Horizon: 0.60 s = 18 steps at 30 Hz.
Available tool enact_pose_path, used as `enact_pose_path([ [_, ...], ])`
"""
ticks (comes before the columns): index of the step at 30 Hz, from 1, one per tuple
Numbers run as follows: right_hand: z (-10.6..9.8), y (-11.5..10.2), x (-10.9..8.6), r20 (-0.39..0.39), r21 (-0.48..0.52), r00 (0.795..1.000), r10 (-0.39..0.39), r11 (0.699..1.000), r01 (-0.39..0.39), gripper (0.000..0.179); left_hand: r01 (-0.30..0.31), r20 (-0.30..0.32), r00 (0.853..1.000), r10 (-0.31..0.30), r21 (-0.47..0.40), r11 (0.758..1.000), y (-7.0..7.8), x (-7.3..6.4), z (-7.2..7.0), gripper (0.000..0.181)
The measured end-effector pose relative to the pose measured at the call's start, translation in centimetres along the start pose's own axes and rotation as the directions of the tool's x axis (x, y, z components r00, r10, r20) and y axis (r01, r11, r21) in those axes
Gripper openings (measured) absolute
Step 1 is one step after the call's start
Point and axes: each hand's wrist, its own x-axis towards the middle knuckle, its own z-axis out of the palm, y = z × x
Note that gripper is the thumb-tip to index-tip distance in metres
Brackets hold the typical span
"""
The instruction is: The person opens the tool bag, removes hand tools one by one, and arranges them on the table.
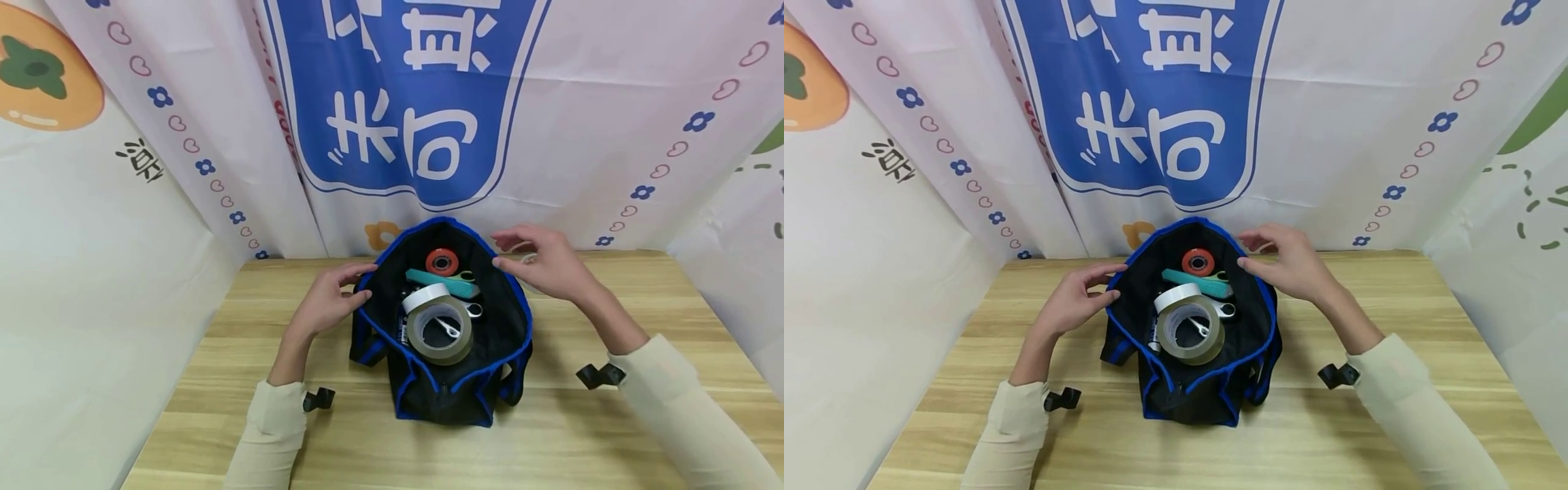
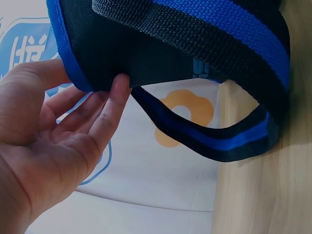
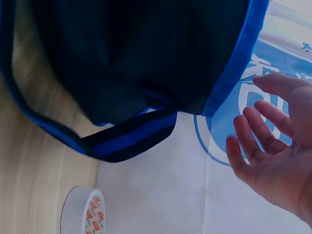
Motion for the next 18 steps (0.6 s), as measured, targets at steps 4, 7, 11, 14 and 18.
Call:
enact_pose_path([
  [4, 0.1, -0.7, 0.5, 0.034, 0.04, 0.999, 0.003, 0.999, -0.005, 0.037, 0.01, 0.0, 1.0, -0.01, 0.0, 1.0, 0.1, 0.0, 0.1, 0.046],
  [7, 0.3, -1.1, 0.8, 0.055, 0.069, 0.998, 0.002, 0.998, -0.006, 0.038, 0.017, -0.001, 1.0, -0.017, -0.002, 1.0, 0.2, 0.0, 0.1, 0.045],
  [11, 0.6, -1.3, 1.1, 0.09, 0.078, 0.996, -0.007, 0.997, 0.0, 0.04, 0.026, -0.004, 1.0, -0.026, -0.01, 1.0, 0.1, 0.0, 0.2, 0.045],
  [14, 0.8, -1.5, 1.3, 0.108, 0.077, 0.994, -0.012, 0.997, 0.003, 0.04, 0.033, -0.005, 0.999, -0.033, -0.013, 0.999, 0.1, 0.0, 0.2, 0.045],
  [18, 0.9, -1.7, 1.5, 0.12, 0.076, 0.993, -0.016, 0.997, 0.007, 0.041, 0.036, -0.005, 0.999, -0.036, -0.007, 0.999, 0.0, 0.1, 0.2, 0.045],
])
